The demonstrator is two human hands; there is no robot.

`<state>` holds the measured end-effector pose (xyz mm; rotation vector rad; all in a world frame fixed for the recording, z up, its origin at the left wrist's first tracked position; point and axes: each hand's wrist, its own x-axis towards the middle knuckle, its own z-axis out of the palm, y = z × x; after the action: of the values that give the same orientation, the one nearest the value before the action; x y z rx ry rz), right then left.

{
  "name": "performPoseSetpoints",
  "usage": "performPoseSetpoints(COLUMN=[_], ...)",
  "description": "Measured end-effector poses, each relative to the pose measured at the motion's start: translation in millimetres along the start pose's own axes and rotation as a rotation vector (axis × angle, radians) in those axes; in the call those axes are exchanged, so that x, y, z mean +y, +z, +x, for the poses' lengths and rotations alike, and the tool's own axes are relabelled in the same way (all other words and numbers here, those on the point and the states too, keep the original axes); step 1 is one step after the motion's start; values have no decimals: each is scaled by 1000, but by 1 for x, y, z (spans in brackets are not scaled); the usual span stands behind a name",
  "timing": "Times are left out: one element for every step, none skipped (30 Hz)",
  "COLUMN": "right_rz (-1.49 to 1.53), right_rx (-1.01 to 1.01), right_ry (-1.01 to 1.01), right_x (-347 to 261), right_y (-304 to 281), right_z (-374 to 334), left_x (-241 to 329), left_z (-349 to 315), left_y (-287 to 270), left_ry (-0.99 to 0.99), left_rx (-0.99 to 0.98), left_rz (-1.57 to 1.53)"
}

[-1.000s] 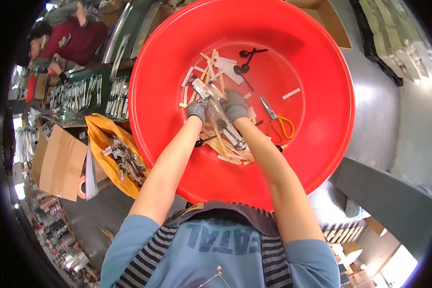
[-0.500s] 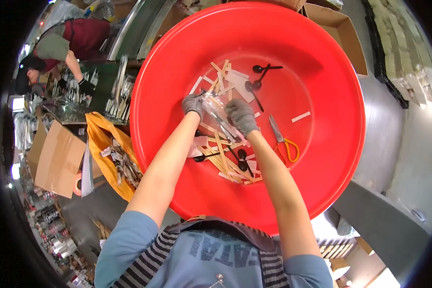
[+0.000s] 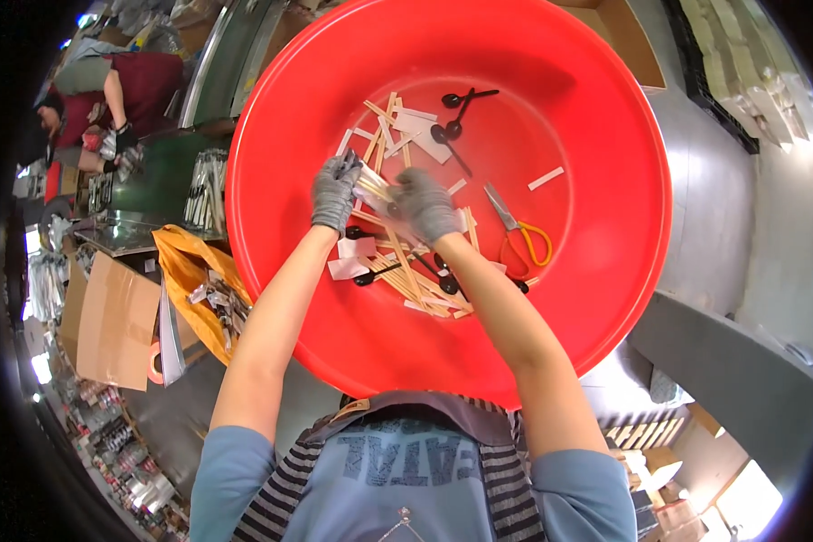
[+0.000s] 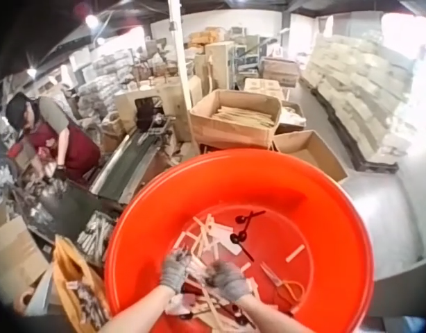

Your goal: Unpacking and sorting packaged utensils from a large red bin into various containers and a conveyor belt in a warehouse environment.

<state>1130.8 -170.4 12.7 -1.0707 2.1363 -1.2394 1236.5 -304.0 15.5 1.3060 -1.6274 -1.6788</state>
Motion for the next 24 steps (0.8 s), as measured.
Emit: performPoseSetpoints(right_rz=[-279, -271, -735, -743, -933, -1019, -1023, -1024, -1003, -978, -988, -962, -936, -934, -884, -827, -780, -797, -523, -247, 573, 560, 11, -523], right_rx=[71, -10, -263, -384, -532, -562, -511, -460, -420, -387, -340, -305, -272, -355, -437, -533, -479, -483, -309, -142, -47, -56, -97, -124], right_ry=[-221, 58, -4, 404, 483, 400, 504, 606, 648, 684, 674, 653, 626, 560, 579, 579, 458, 432, 338, 240, 678, 668, 389, 85], right_x=[-4, 39, 20, 20, 41, 49, 79, 106, 107, 104, 102, 104, 103, 100, 109, 117, 127, 122, 117, 113, 104, 93, 81, 48], right_y=[-22, -38, -69, -86, -108, -126, -140, -143, -139, -134, -131, -130, -129, -134, -145, -149, -153, -151, -152, -154, -150, -153, -158, -156], right_z=[-10, -20, -33, -42, -55, -70, -89, -101, -101, -99, -97, -97, -93, -96, -93, -89, -93, -94, -96, -96, -81, -76, -75, -68], left_x=[6, 16, 25, 25, 25, 37, 60, 87, 95, 104, 115, 106, 100, 93, 118, 109, 93, 81, 80, 78, 76, 75, 74, 65], left_z=[-4, -7, -15, -18, -20, -29, -44, -58, -66, -81, -90, -92, -93, -101, -109, -110, -108, -107, -108, -108, -110, -114, -118, -120], left_y=[-8, -5, -16, -26, -31, -27, -28, -21, -22, -31, -31, -32, -34, -41, -37, -42, -46, -55, -60, -65, -69, -73, -77, -81], left_ry=[14, 37, -46, -22, 3, -20, -161, -310, -394, -216, -240, -194, -149, -206, -248, -120, 2, 42, 24, 4, 12, 10, 7, 24], left_rx=[-1, -23, -7, -78, -156, -188, -329, -470, -539, -681, -640, -576, -501, -512, -547, -538, -525, -467, -462, -456, -472, -476, -480, -469], left_rz=[29, 50, -6, -38, -77, -61, -133, -160, -117, -195, -82, 60, 200, -45, 6, -1, -9, 46, 126, 207, 192, 158, 126, 48])
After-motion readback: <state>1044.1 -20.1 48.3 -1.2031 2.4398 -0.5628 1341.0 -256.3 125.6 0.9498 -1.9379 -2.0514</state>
